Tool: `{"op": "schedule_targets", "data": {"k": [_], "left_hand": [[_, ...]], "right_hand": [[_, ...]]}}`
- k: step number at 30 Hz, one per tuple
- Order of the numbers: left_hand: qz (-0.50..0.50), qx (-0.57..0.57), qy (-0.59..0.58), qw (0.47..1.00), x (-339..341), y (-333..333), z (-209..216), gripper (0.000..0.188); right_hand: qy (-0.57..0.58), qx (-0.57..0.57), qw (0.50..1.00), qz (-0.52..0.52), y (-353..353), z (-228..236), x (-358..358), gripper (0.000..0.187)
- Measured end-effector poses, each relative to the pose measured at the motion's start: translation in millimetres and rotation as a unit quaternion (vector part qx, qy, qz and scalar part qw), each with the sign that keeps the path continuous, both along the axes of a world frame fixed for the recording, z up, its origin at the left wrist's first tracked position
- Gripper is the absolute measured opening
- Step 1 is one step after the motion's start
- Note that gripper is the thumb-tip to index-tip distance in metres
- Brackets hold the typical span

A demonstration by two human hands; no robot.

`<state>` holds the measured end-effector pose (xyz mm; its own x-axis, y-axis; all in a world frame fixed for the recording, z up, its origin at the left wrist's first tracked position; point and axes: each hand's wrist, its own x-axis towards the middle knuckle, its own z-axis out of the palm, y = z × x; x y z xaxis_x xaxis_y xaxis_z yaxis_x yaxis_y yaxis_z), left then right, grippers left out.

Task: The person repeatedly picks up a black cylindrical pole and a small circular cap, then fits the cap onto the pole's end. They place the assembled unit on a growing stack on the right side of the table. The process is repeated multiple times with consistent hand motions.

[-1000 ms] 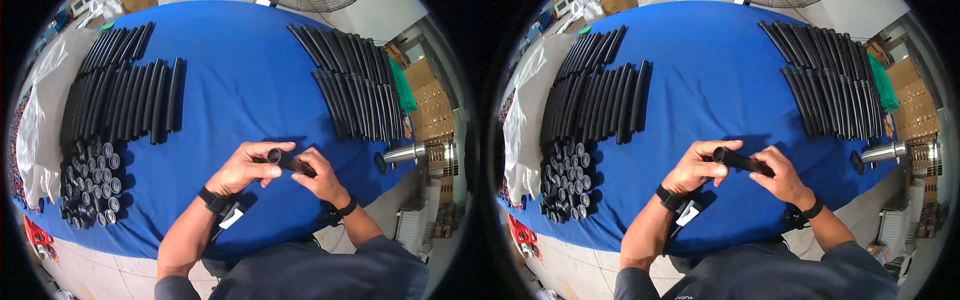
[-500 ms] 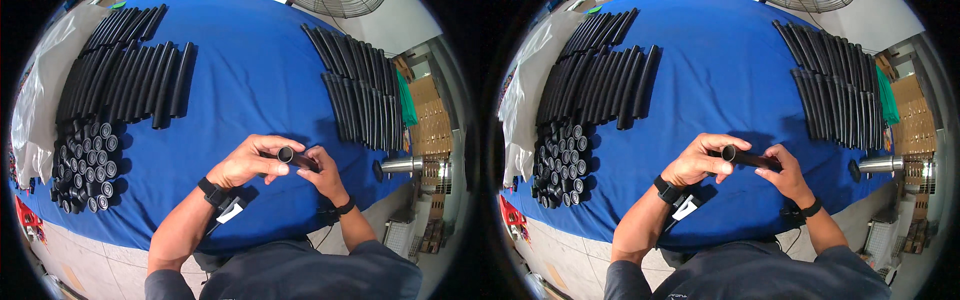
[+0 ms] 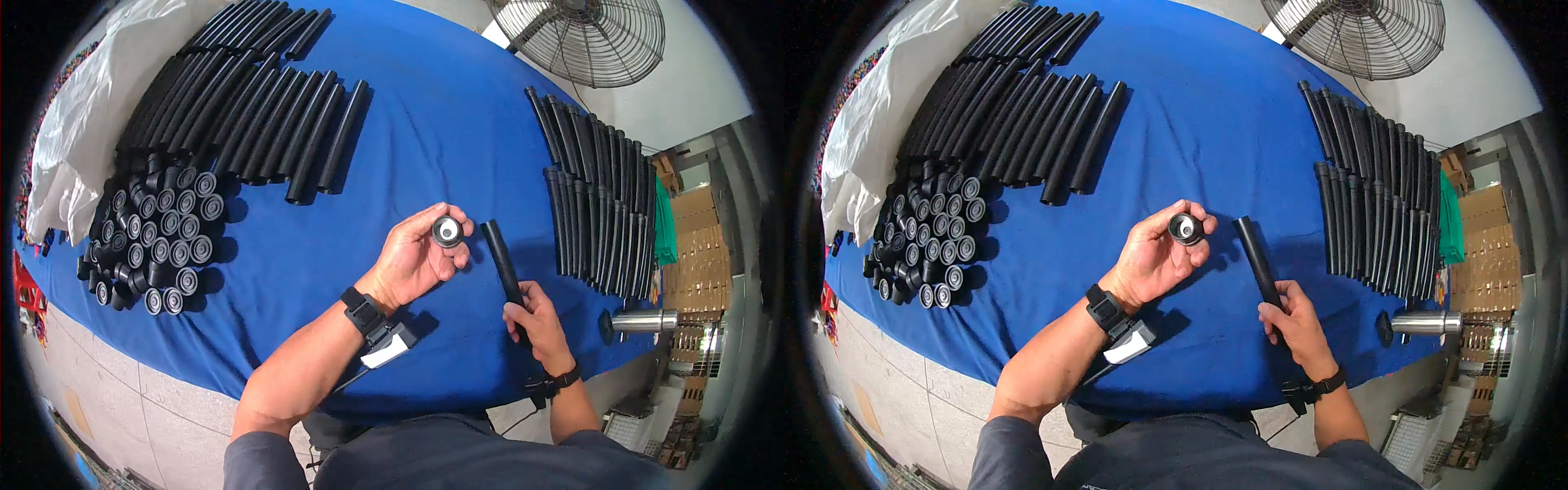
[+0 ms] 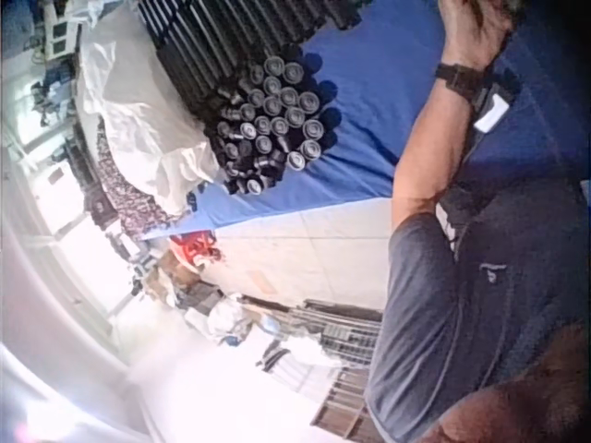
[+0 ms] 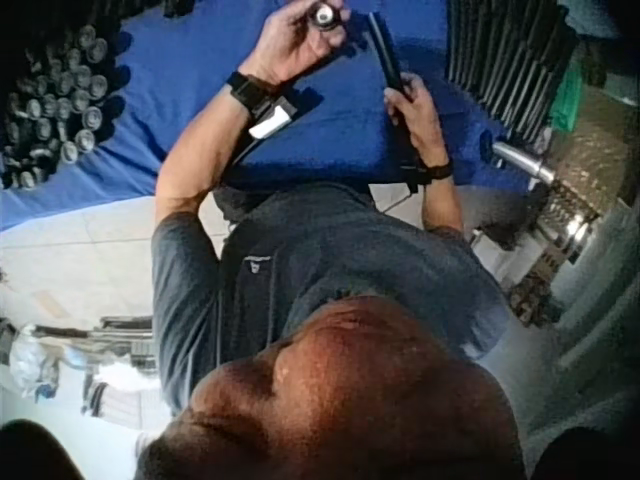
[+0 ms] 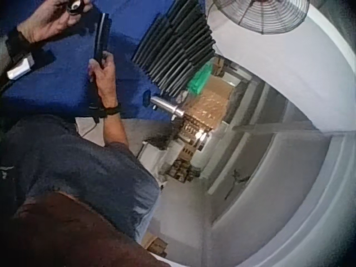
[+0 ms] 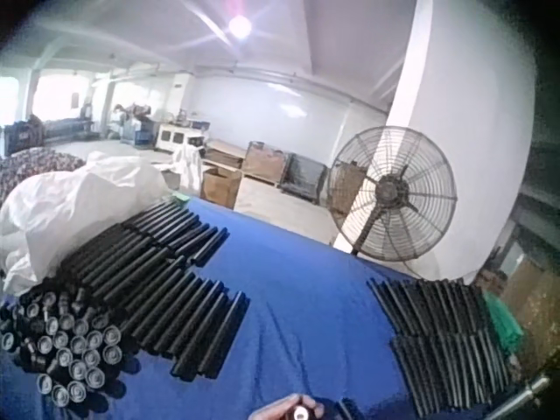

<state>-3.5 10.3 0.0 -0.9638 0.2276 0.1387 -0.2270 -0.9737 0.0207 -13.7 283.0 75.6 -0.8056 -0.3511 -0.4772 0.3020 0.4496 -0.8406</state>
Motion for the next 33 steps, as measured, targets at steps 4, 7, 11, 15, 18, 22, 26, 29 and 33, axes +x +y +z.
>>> {"op": "schedule_targets", "data": {"k": [4, 7, 11, 15, 18, 22, 26, 29, 33], "left_hand": [[-0.005, -0.003, 0.019, 1.0, 1, -3, 1, 0.037], [0.036, -0.073, -0.023, 0.996, 3, -8, 9, 0.039], [0.146, -0.137, -0.065, 0.978, -1, -19, 1, 0.047], [0.191, -0.144, -0.083, 0.967, -5, -22, 6, 0.056], [0.18, -0.154, -0.091, 0.967, -3, -21, 12, 0.059], [0.183, -0.128, -0.088, 0.971, -2, -23, 14, 0.062], [0.18, -0.123, -0.141, 0.966, -1, -22, 18, 0.061], [0.192, -0.135, -0.169, 0.957, 1, -21, 19, 0.05], [0.22, -0.199, -0.194, 0.935, 1, -13, 31, 0.04]], "right_hand": [[0.005, -0.032, 0.999, -0.011, -1, 8, 0, 0.03], [0.022, -0.068, 0.997, 0.012, -6, 20, 8, 0.029], [0.007, -0.091, 0.989, 0.114, -24, 32, 28, 0.029], [-0.043, -0.132, 0.983, 0.124, -53, 18, 37, 0.027], [-0.061, -0.142, 0.978, 0.139, -63, 8, 33, 0.025], [-0.11, -0.156, 0.972, 0.139, -65, 0, 30, 0.025], [-0.145, -0.174, 0.967, 0.113, -67, -2, 37, 0.027], [-0.136, -0.153, 0.972, 0.119, -73, 2, 42, 0.036], [-0.097, -0.067, 0.985, 0.126, -76, 14, 47, 0.046]]}}
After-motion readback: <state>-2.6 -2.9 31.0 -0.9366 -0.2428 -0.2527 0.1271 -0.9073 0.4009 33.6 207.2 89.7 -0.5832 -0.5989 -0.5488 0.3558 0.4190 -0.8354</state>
